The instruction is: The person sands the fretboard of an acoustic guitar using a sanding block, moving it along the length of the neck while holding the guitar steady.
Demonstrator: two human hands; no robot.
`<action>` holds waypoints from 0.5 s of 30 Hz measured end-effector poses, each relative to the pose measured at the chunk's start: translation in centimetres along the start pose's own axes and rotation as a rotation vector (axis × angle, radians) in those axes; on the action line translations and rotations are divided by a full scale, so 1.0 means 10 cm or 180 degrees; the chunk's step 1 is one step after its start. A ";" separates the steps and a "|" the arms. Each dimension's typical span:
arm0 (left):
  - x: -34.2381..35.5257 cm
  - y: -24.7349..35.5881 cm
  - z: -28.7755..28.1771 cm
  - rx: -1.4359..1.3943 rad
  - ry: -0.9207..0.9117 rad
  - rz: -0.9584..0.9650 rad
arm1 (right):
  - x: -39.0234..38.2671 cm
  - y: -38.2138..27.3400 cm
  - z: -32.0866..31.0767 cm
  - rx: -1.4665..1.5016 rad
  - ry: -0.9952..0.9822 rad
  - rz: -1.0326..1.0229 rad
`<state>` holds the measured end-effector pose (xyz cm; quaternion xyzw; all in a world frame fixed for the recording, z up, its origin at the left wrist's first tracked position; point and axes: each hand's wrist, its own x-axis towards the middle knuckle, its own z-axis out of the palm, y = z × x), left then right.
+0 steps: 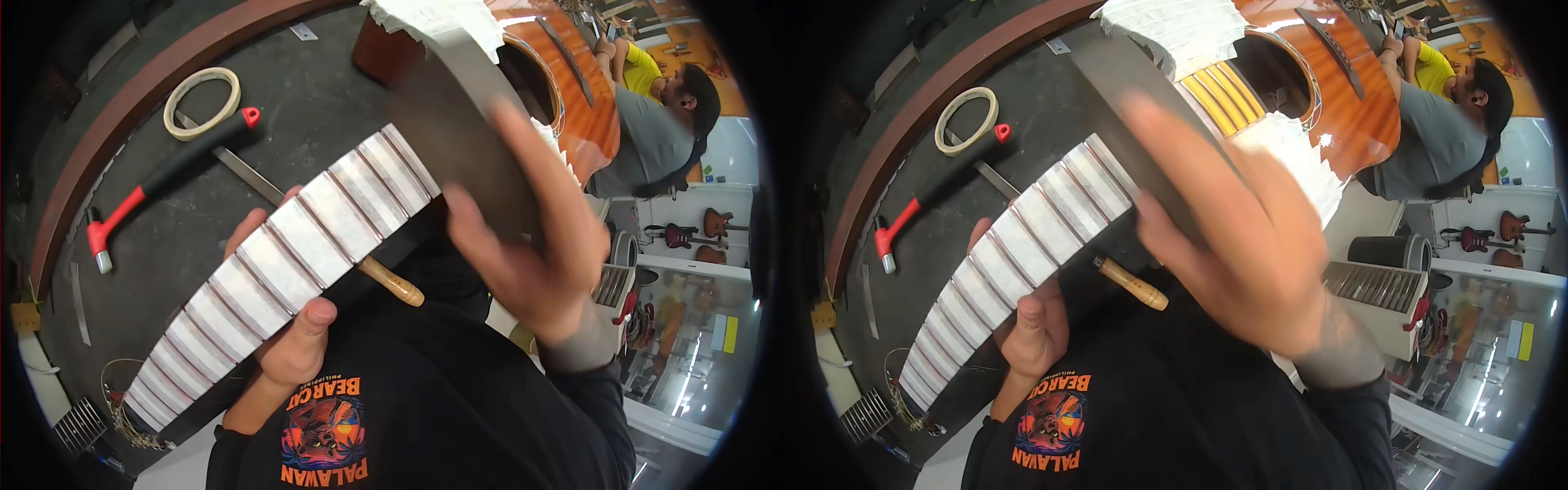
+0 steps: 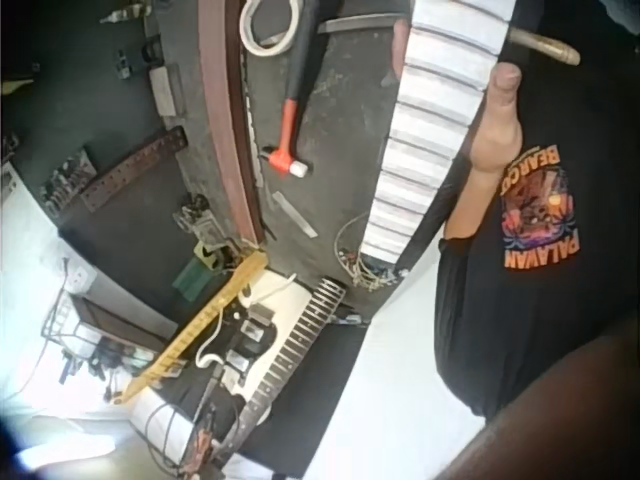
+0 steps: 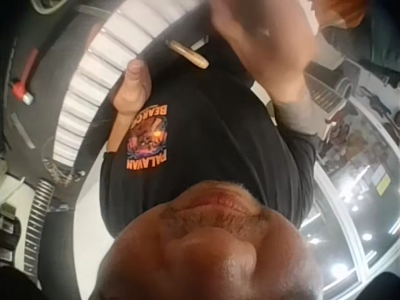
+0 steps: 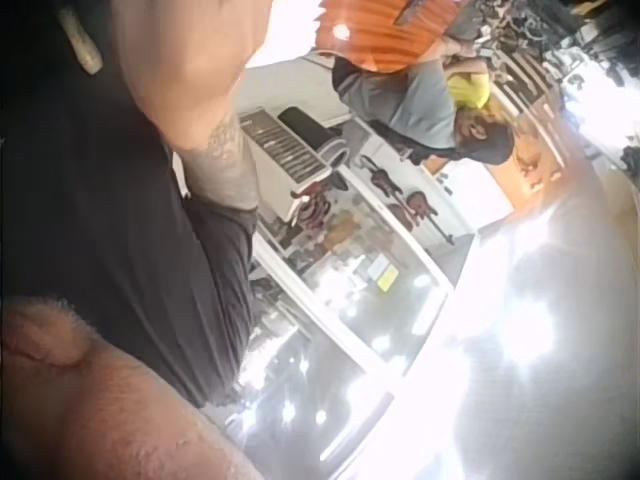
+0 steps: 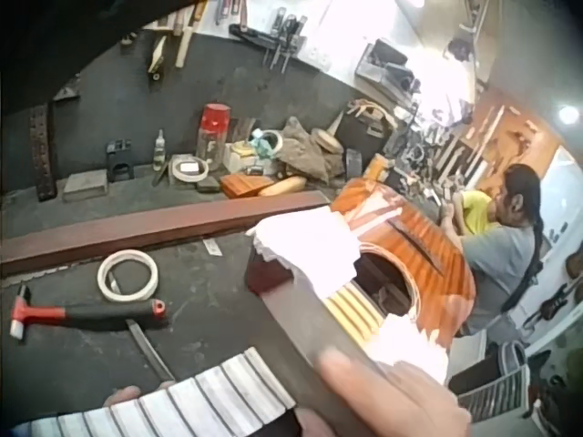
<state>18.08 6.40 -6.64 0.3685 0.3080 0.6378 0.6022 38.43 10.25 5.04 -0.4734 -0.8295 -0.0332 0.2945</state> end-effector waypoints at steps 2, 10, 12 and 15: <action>0.01 -0.02 0.05 -0.0025 -0.0063 0.0046 | -0.36 -0.01 -0.11 0.0112 0.0186 0.0153; 0.04 -0.06 0.10 -0.0031 -0.0065 0.0135 | 0.30 0.10 0.11 0.0031 0.0207 0.0088; 0.00 -0.02 0.07 -0.0013 0.0054 0.0158 | 0.04 0.05 0.03 0.0057 0.0183 -0.0025; -0.01 -0.06 0.07 0.0109 0.0002 0.0178 | -0.31 -0.05 -0.14 -0.0011 0.0139 0.0053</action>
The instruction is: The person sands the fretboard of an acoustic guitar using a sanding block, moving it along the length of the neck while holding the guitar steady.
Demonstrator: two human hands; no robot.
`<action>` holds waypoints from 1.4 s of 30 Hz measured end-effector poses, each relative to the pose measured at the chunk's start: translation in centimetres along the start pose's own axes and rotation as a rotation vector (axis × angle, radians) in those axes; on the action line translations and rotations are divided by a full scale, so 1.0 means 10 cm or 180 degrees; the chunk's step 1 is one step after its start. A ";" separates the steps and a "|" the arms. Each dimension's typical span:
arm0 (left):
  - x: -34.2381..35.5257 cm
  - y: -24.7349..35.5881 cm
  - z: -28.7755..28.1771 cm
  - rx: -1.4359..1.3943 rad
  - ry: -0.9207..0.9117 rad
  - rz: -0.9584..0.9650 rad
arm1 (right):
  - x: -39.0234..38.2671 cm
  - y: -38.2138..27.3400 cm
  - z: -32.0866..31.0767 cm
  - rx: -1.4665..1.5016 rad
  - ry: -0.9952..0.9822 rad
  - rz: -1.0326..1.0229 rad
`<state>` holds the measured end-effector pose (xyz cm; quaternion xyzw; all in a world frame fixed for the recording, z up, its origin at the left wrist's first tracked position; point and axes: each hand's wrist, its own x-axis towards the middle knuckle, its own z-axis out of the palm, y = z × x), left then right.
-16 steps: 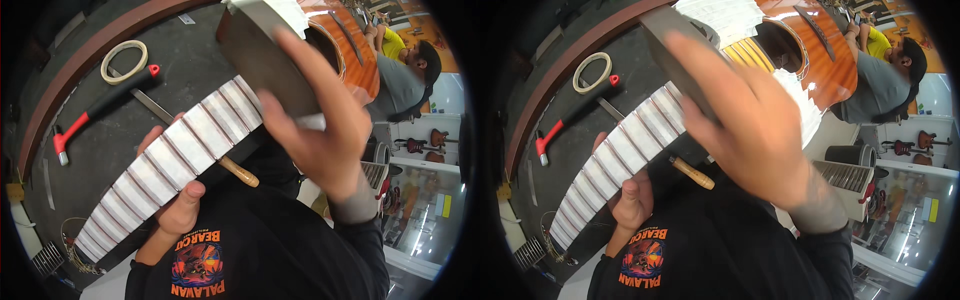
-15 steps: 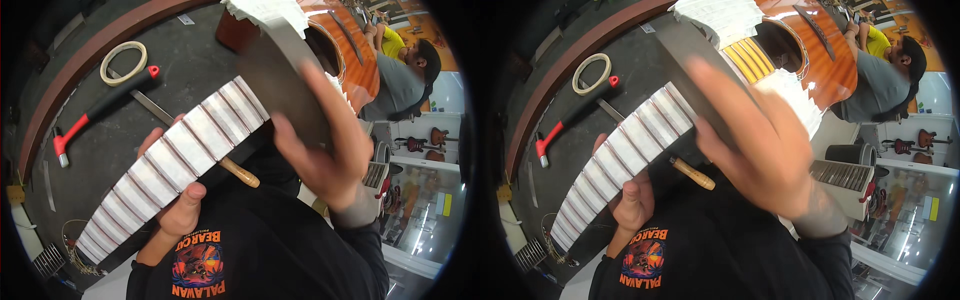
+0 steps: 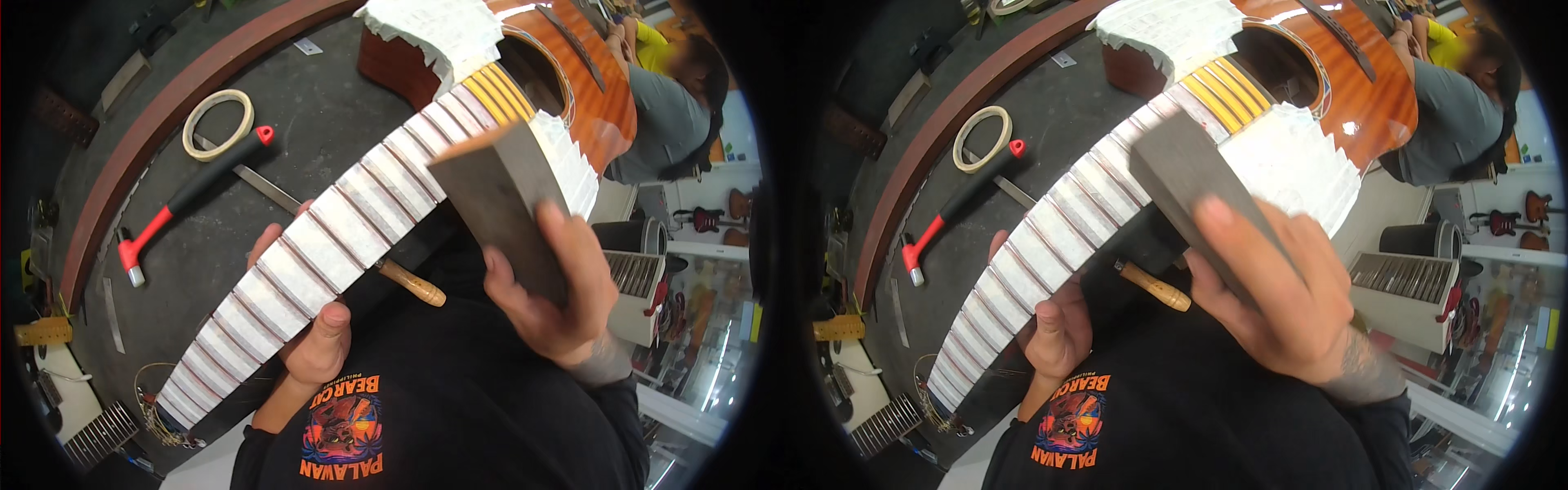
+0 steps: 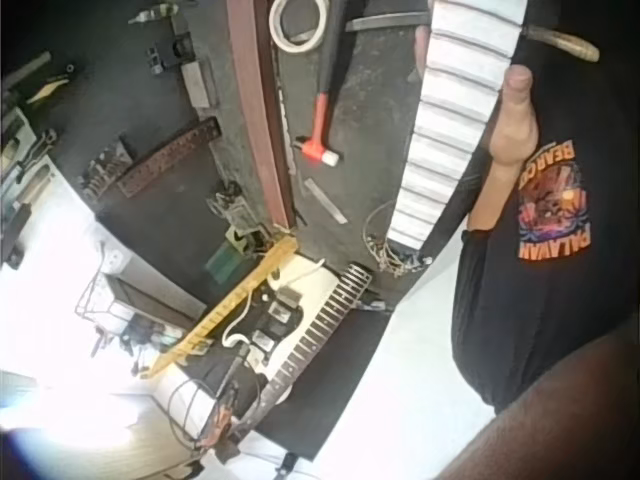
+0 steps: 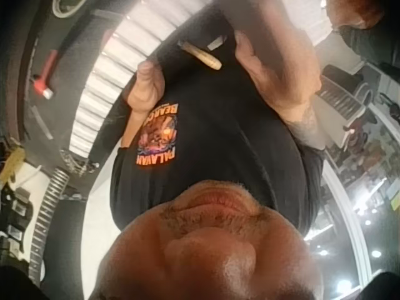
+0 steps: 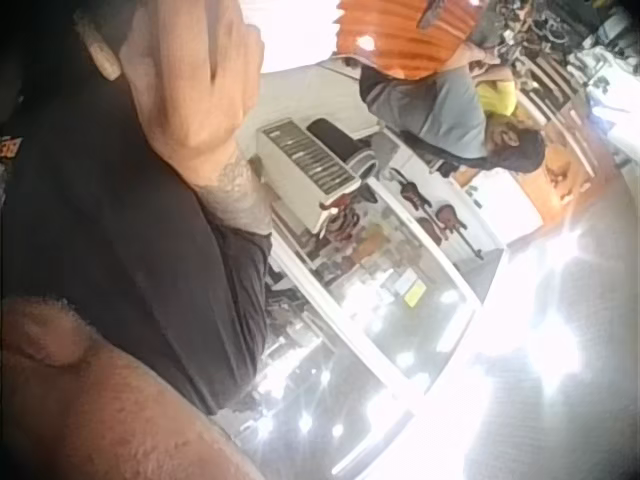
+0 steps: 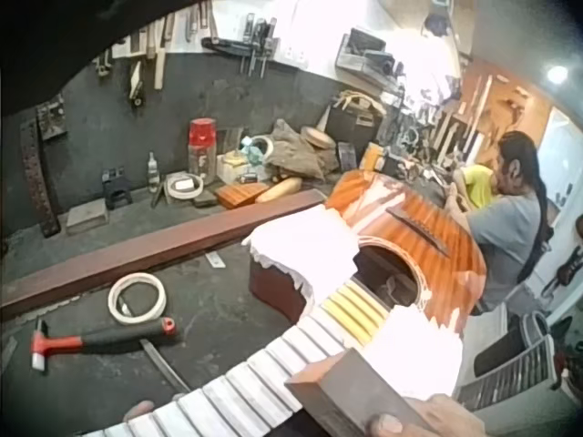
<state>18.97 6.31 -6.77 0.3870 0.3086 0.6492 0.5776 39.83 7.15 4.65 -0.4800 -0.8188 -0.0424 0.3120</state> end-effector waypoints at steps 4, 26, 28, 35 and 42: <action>0.02 0.00 0.01 -0.0116 -0.0055 -0.0021 | 0.33 0.13 0.22 0.0101 0.0207 -0.0045; 0.01 -0.02 0.01 -0.0067 -0.0023 0.0027 | -0.04 -0.01 0.08 0.0113 0.0258 0.0149; 0.00 -0.04 0.01 -0.0023 -0.0089 -0.0017 | 0.02 0.05 0.11 0.0111 0.0212 0.0156; 0.03 0.00 0.00 -0.0103 -0.0079 0.0107 | 0.31 0.12 0.19 0.0261 0.0149 0.0175; 0.01 -0.02 0.00 -0.0136 -0.0140 0.0090 | -0.19 0.12 -0.12 0.0334 0.0788 0.0499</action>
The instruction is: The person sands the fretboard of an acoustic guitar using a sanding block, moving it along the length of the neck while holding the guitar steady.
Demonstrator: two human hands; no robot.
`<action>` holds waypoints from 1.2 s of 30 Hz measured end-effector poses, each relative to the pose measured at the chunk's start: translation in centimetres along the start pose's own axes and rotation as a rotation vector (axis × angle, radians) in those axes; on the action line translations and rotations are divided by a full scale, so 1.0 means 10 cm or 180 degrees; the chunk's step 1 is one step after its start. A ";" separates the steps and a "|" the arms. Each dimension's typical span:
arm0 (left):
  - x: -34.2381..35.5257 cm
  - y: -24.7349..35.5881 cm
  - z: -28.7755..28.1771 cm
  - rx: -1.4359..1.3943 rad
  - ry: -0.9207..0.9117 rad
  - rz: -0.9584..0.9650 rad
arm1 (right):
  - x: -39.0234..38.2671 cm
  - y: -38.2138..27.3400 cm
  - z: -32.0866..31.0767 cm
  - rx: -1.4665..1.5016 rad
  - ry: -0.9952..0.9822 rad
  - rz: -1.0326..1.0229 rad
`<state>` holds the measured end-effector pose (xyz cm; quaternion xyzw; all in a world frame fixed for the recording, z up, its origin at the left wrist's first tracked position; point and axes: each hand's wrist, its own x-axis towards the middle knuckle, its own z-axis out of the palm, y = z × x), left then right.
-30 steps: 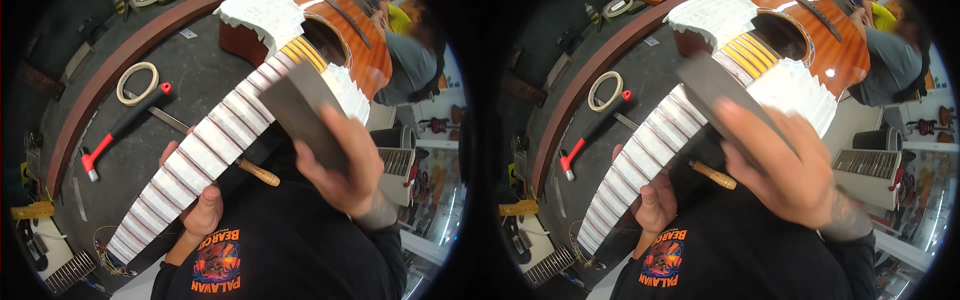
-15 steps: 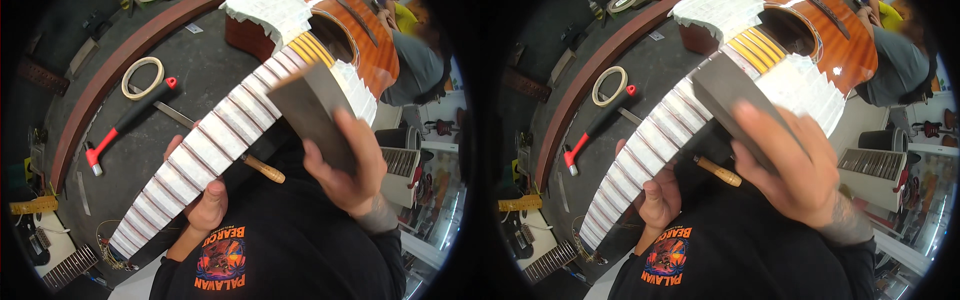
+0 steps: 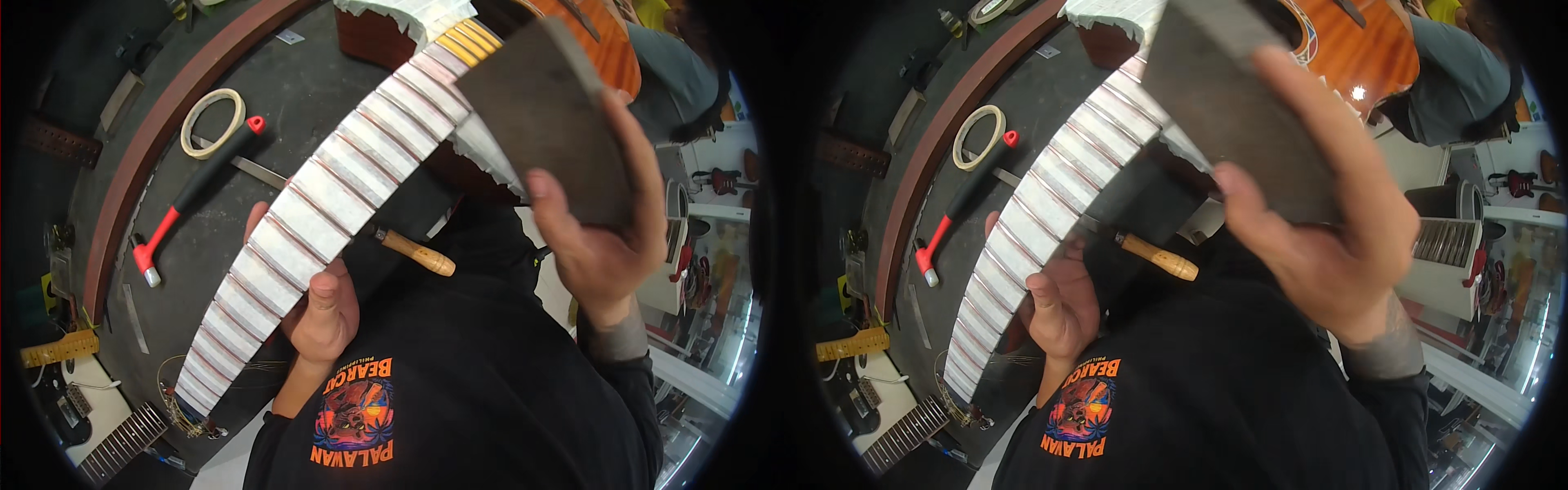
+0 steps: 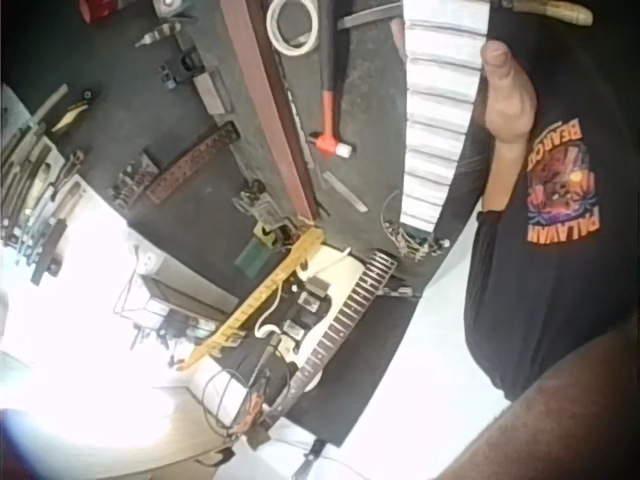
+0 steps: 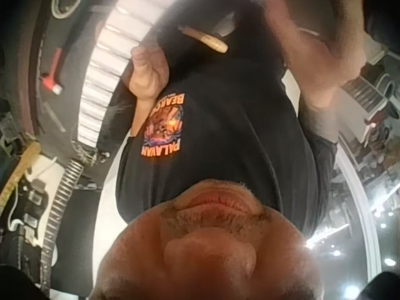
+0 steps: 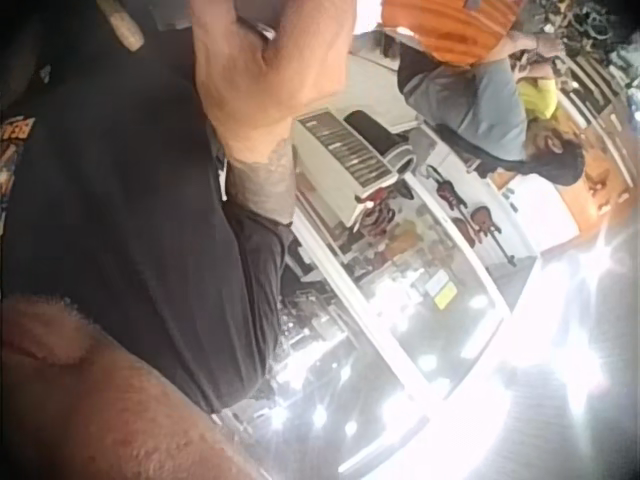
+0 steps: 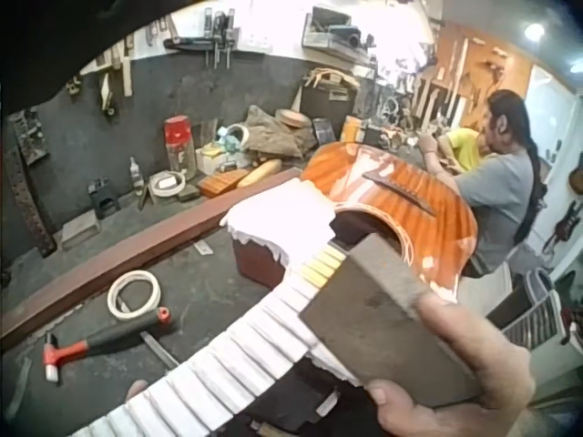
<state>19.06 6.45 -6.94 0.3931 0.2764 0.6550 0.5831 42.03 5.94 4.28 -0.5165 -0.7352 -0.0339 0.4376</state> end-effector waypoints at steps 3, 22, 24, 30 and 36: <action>0.00 0.05 0.01 0.0024 -0.0051 -0.0073 | -0.01 0.05 0.10 -0.0010 -0.0219 -0.0271; 0.05 0.02 -0.02 0.0192 0.0027 0.0023 | 0.12 -0.10 0.24 -0.0979 -0.0530 -0.1266; 0.06 0.03 -0.04 0.0208 -0.0015 0.0029 | 0.23 -0.07 0.30 -0.1056 -0.0586 -0.1565; 0.07 0.04 -0.03 0.0216 -0.0099 0.0121 | 0.06 -0.22 0.25 -0.1351 -0.0763 -0.1304; 0.05 0.08 -0.05 0.0007 -0.0096 -0.0010 | 0.23 -0.15 0.40 -0.1173 -0.0655 -0.1586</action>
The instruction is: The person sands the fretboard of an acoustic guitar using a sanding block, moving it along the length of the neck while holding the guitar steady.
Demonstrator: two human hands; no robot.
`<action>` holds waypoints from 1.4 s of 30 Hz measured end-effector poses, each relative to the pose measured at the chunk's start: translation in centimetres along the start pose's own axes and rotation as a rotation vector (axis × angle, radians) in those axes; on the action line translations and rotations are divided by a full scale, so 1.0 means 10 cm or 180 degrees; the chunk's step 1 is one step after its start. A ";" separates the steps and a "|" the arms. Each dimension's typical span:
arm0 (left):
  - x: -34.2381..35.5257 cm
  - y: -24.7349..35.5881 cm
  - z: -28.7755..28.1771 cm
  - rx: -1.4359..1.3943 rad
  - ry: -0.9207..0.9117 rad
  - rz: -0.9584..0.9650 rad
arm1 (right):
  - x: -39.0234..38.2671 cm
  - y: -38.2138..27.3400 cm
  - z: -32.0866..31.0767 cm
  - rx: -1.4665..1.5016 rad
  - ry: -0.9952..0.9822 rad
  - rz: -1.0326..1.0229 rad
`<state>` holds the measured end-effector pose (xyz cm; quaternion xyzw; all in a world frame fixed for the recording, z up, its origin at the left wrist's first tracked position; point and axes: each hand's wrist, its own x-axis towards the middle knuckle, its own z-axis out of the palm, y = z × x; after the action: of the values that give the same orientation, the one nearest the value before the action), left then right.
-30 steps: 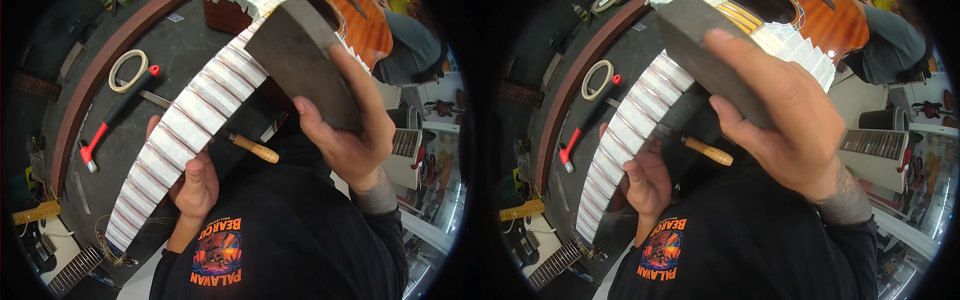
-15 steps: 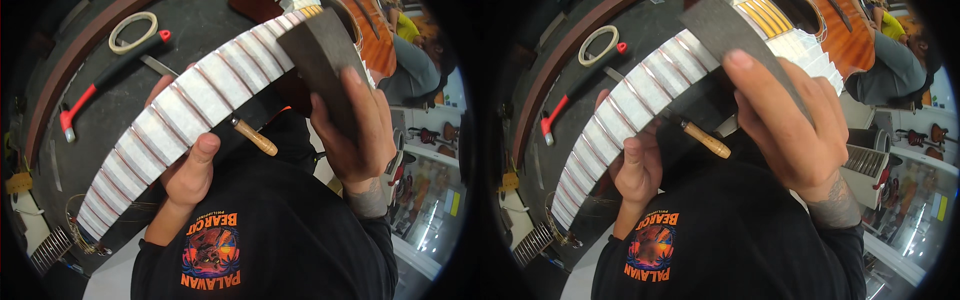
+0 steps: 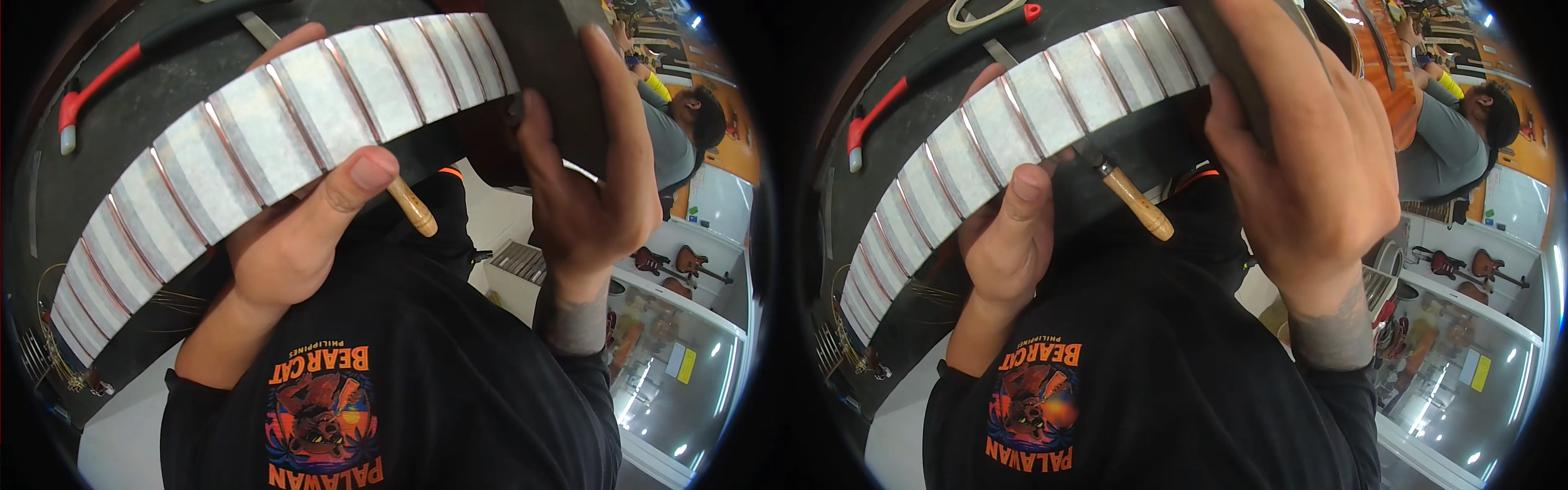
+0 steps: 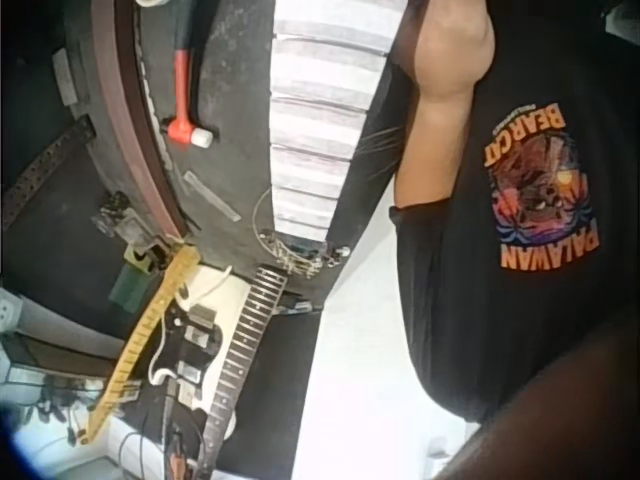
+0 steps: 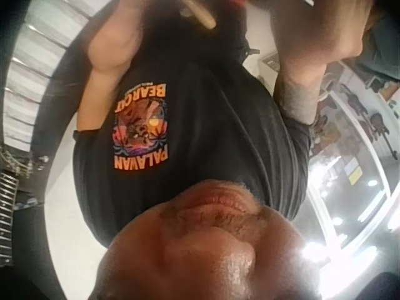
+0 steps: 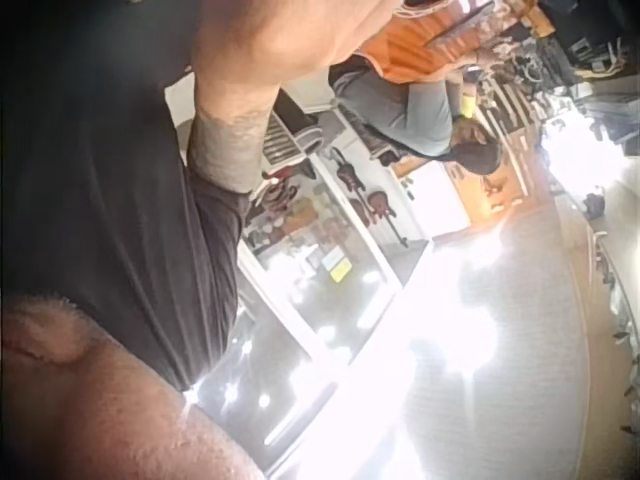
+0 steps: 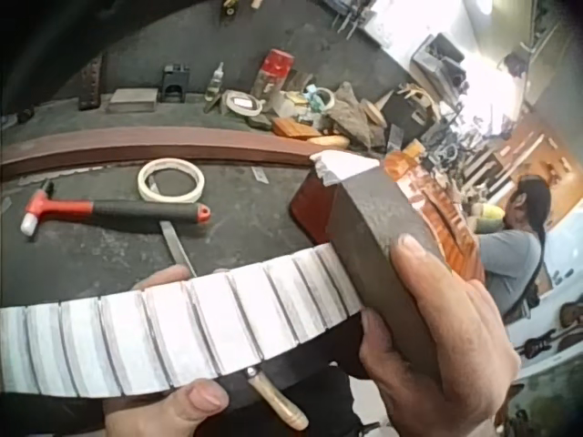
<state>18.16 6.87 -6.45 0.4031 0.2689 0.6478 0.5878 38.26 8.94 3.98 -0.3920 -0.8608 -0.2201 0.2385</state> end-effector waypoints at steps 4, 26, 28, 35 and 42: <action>0.03 -0.02 0.02 0.0113 -0.0024 0.0094 | -0.31 -0.15 -0.18 0.0061 -0.0093 0.0523; 0.01 0.00 0.02 0.0159 0.0074 0.0033 | -0.45 -0.22 -0.31 -0.0062 0.0221 0.0757; 0.00 -0.02 0.02 0.0122 0.0066 0.0020 | -0.43 -0.20 -0.20 0.0734 0.0645 0.1617; 0.02 -0.02 0.06 0.0185 0.0005 0.0003 | -0.17 0.02 0.07 0.1180 0.0497 0.1330; -0.01 0.02 0.00 -0.0319 0.0277 -0.0121 | 0.26 0.15 0.17 0.1009 -0.0105 0.1038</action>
<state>18.06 6.72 -6.28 0.3395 0.2691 0.6661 0.6072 37.54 12.28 4.46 -0.4871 -0.8137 -0.0342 0.3154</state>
